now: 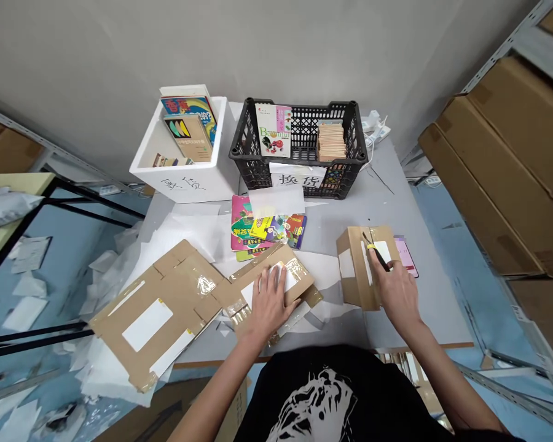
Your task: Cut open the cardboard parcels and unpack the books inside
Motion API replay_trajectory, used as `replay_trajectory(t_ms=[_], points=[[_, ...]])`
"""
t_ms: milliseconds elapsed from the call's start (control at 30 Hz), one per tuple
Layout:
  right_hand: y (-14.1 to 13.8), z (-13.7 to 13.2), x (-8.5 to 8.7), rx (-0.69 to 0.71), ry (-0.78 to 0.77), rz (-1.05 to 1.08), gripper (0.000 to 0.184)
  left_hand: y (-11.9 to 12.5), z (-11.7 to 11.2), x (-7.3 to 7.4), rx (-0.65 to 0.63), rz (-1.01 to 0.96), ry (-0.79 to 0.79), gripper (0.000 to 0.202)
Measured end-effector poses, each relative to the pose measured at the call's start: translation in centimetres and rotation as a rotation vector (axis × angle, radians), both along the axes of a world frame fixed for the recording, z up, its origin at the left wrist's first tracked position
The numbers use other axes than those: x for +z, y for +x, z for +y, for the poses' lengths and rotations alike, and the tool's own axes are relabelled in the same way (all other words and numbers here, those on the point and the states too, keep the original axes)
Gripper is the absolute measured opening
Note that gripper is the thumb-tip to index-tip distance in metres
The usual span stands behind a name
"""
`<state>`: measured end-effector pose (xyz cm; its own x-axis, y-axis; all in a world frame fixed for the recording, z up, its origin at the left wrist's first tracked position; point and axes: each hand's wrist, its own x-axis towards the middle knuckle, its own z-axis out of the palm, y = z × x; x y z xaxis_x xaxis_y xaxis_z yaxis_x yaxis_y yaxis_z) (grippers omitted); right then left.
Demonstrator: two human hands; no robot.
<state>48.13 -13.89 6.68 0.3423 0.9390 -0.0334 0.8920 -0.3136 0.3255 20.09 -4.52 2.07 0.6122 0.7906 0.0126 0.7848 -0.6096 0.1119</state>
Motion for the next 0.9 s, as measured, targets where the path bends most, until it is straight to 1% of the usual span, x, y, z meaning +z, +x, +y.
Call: replay_trajectory(t_ms=[67,133,167,233,300,367,433,467,533,633,733,800,833,900], points=[[0.6,0.1,-1.7,-0.001,0.025,-0.006,0.057,-0.4,-1.2,0.8,0.061,0.005,-0.004,0.064],[0.5,-0.1,-2.7,0.015,0.055,0.033,0.049,-1.0,-2.2,1.3,0.119,0.013,-0.016,0.056],[0.2,-0.2,-2.9,0.021,0.083,0.060,0.046,-1.3,-2.6,1.4,0.141,0.014,-0.024,0.054],[-0.9,-0.1,-2.7,0.027,0.160,0.121,0.045,-1.8,-3.2,1.3,0.178,0.017,-0.036,0.053],[-2.8,0.6,-2.2,0.065,0.205,0.232,0.048,-2.0,-3.6,0.8,0.201,0.025,-0.042,0.056],[-5.4,1.9,-2.2,0.136,0.184,0.411,0.052,-2.0,-3.9,0.4,0.213,0.040,-0.039,0.059],[-8.2,3.5,-3.0,0.171,0.128,0.605,0.059,-1.8,-4.1,0.0,0.224,0.046,-0.036,0.062],[-9.5,4.4,-3.7,0.156,0.095,0.687,0.062,-1.7,-4.1,-0.1,0.233,0.044,-0.034,0.064],[-11.5,5.9,-5.3,0.078,0.024,0.819,0.066,-1.4,-4.1,-0.3,0.257,0.035,-0.033,0.066],[-12.7,7.2,-7.1,-0.013,-0.051,0.931,0.062,-0.9,-3.8,-0.3,0.278,0.019,-0.040,0.068],[-12.5,7.5,-7.5,-0.011,-0.058,0.942,0.060,-0.4,-3.3,-0.2,0.296,0.030,-0.061,0.064],[-12.0,7.4,-7.2,0.076,-0.029,0.904,0.068,-0.2,-2.9,0.0,0.304,0.060,-0.072,0.058],[-11.7,7.4,-6.9,0.157,-0.018,0.878,0.073,-0.2,-2.7,0.1,0.302,0.075,-0.077,0.056],[-11.2,7.6,-6.2,0.363,-0.032,0.830,0.081,-0.2,-2.4,0.2,0.293,0.096,-0.081,0.055]])
